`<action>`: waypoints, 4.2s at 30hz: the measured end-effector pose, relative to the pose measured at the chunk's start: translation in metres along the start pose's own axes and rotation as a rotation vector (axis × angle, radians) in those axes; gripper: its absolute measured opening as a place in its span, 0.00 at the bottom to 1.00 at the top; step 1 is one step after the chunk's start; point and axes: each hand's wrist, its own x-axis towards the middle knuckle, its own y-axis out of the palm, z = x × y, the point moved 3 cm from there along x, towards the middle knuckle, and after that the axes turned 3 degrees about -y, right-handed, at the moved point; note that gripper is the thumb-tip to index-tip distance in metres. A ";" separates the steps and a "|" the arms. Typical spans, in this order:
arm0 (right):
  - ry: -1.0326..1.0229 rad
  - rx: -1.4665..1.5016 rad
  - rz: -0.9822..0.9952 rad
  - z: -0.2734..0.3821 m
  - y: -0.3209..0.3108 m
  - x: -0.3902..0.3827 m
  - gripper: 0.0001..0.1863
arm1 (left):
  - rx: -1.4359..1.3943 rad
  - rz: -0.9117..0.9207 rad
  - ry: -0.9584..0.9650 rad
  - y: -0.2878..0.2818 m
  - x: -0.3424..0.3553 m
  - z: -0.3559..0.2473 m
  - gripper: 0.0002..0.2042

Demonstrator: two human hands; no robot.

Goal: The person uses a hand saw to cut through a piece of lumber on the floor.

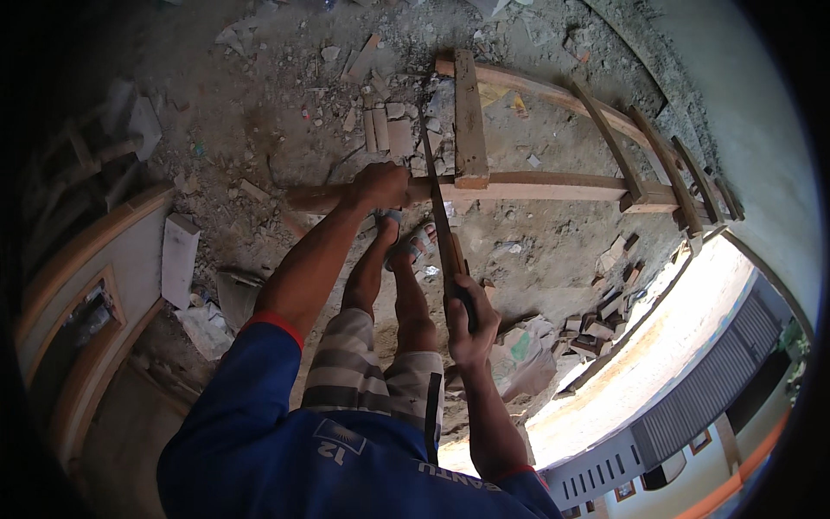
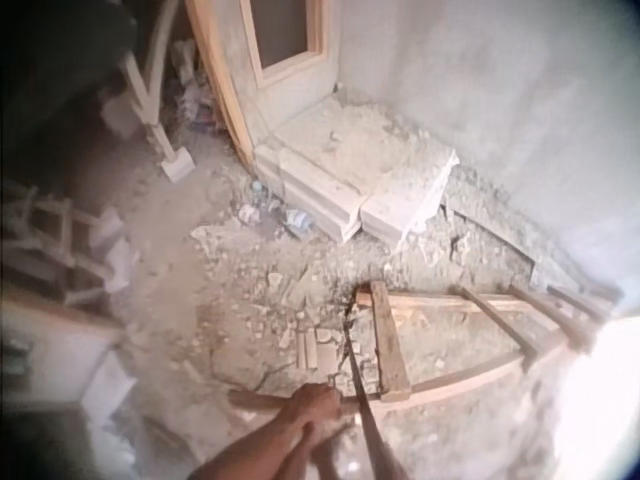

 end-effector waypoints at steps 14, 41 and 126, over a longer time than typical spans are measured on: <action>0.063 -0.082 0.088 0.059 -0.066 -0.123 0.18 | -0.024 -0.033 0.013 0.001 0.007 0.015 0.20; 0.078 0.009 0.013 -0.009 0.026 0.022 0.19 | 0.001 0.051 0.001 0.001 0.013 0.007 0.22; -0.257 -0.084 -0.139 -0.060 0.033 -0.021 0.19 | -0.025 -0.017 -0.027 -0.008 0.004 0.001 0.19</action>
